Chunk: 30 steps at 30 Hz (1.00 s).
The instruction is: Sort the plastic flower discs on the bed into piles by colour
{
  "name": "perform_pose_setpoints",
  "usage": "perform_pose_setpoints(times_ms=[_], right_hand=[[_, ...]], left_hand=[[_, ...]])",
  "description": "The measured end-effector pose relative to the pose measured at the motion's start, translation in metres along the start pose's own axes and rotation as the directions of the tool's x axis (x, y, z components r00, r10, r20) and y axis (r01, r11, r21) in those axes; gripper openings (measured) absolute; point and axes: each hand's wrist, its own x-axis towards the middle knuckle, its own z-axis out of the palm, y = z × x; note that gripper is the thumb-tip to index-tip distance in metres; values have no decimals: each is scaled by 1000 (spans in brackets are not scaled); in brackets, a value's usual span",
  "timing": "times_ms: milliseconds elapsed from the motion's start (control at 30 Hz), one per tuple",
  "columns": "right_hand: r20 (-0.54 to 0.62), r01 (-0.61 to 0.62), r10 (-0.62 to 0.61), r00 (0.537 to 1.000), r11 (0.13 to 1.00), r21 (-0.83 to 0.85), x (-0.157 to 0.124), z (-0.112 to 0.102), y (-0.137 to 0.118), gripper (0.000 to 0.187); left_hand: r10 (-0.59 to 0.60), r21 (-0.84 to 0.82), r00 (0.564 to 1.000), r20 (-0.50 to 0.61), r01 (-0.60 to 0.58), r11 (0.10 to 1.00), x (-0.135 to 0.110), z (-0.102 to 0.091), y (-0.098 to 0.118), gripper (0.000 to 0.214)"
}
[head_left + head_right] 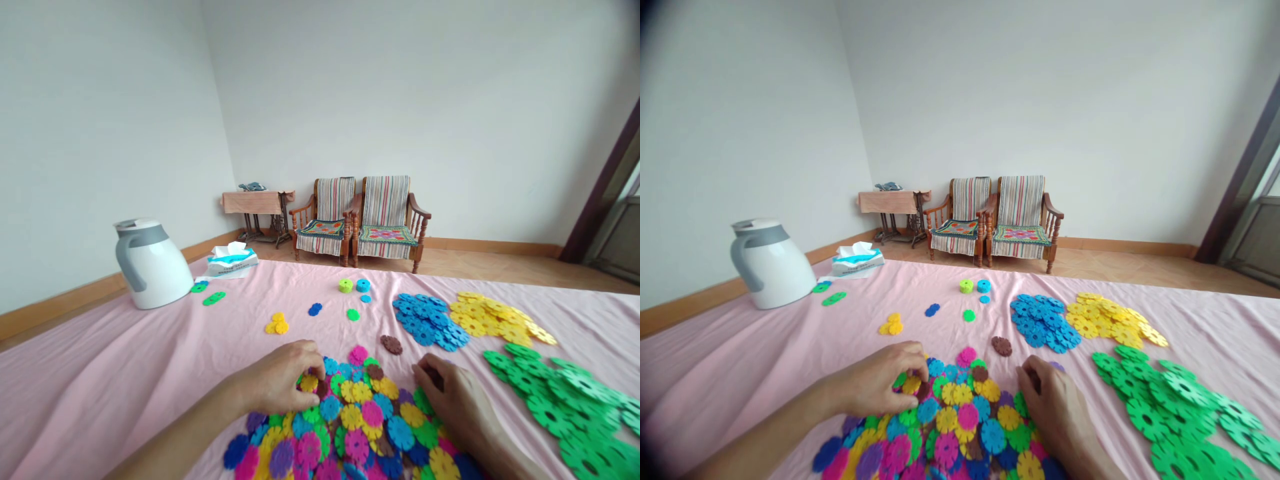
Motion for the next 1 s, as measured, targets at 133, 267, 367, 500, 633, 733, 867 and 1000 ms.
perform_pose_setpoints(times_ms=[133,267,367,500,633,733,867,1000], right_hand=[[-2,2,-2,1000,1000,15,0,1,1,28],[26,-12,12,1000,1000,20,1,4,4,29],[16,-5,5,1000,1000,12,1,4,5,28],[-2,9,-9,1000,1000,-1,0,3,2,27],[2,9,-9,1000,1000,-3,1,2,1,28],[6,11,-11,1000,1000,-9,1,2,1,27],[-3,16,-16,1000,1000,-8,0,2,2,27],[25,0,0,1000,1000,-6,2,5,5,30]], left_hand=[[-12,-27,1000,6,12,1000,2,-1,2,15],[-1,-63,1000,4,2,998,4,-1,-2,16],[-15,-94,1000,16,17,995,7,-1,-7,18],[11,-116,999,48,-5,993,13,-1,-12,18],[11,-35,999,-34,-12,999,20,0,-12,19],[-29,-3,990,-141,29,1000,32,2,-9,19],[-66,-76,972,-227,50,996,66,10,-1,17],[-82,-132,959,-272,47,990,110,26,8,17]])
